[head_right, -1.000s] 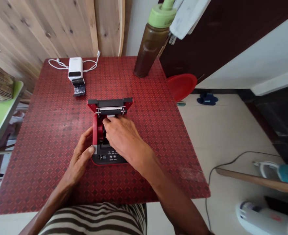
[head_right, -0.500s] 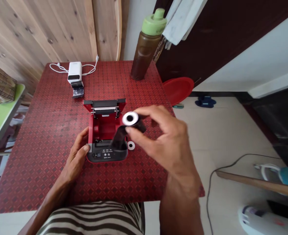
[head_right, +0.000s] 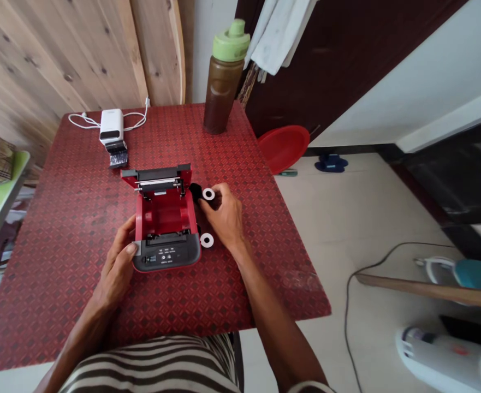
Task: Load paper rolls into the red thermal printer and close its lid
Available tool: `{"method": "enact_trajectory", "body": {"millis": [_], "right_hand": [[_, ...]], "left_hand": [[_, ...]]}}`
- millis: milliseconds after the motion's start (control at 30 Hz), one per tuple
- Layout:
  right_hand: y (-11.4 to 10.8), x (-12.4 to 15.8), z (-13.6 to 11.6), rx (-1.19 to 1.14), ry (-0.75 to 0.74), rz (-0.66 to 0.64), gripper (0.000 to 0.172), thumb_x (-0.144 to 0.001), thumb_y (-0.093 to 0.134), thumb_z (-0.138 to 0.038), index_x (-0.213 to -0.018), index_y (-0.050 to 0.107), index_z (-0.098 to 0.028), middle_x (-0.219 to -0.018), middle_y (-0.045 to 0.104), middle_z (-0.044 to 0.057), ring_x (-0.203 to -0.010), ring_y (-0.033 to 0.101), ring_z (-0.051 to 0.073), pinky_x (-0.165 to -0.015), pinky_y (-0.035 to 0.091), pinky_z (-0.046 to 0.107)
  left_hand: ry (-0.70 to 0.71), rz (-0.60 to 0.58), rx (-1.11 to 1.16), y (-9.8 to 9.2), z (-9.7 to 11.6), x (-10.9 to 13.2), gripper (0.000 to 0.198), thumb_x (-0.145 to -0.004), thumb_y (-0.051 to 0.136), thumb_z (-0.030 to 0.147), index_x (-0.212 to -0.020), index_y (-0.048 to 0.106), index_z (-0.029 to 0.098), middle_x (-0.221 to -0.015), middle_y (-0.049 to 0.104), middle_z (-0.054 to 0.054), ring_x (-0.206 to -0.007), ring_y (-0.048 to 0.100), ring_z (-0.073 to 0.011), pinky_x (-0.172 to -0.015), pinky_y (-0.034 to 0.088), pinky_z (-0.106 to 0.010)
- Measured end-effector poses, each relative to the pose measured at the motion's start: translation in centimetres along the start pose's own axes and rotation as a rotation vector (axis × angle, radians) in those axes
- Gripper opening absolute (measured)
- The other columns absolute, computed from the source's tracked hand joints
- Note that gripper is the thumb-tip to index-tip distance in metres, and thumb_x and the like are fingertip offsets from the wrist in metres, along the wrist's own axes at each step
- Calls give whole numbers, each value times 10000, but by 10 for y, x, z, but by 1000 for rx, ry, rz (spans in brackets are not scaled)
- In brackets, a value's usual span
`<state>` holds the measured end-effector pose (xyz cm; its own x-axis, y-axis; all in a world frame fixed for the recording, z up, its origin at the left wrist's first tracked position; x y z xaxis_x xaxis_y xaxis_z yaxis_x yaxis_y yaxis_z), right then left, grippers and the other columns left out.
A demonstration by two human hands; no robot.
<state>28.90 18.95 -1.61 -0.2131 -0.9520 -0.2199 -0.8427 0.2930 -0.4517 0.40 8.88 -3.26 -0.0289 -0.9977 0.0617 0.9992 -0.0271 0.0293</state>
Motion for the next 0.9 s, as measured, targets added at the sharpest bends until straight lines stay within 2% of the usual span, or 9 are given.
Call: {"method": "enact_trajectory", "body": {"millis": [200, 467, 633, 900], "right_hand": [[3, 5, -5, 52, -16, -104, 271, -896, 748, -496, -1000, 627, -277, -972, 820, 54, -866, 760, 249, -846, 580, 417], [2, 12, -5, 105, -31, -100, 238, -906, 724, -456, -1024, 623, -276, -995, 813, 77, -921, 768, 279, -880, 577, 439], [6, 13, -3, 87, -41, -122, 308, -897, 751, -464, -1112, 657, -264, -1090, 840, 94, -970, 792, 289, -921, 607, 459], [7, 12, 1, 83, -55, -151, 245, -938, 736, -410, -1133, 701, -266, -1115, 842, 93, -975, 797, 296, -928, 622, 487]], "left_hand": [[-14, -3, -5, -1, -3, 1, 653, -1126, 617, 574, -1717, 514, 318, -1793, 538, -109, -1655, 514, -358, -1388, 376, -595], [6, 4, -29, -2, -1, 0, 644, -1126, 618, 569, -1711, 532, 312, -1804, 527, -102, -1685, 482, -354, -1409, 358, -577], [14, -5, -16, -1, -2, 0, 642, -1130, 608, 572, -1711, 536, 310, -1799, 531, -108, -1681, 485, -369, -1412, 344, -616], [45, -8, -10, -3, -3, -1, 605, -1138, 605, 560, -1701, 562, 343, -1788, 547, -84, -1673, 491, -377, -1415, 334, -641]]}}
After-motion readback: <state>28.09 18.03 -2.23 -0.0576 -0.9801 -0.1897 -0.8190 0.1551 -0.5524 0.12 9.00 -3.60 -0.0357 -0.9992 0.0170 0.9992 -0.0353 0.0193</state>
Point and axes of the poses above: each hand's wrist, its own x-axis away from the middle knuckle, its own y-axis out of the palm, z = x × y, the point moved 10 cm from there along -x, towards the middle knuckle
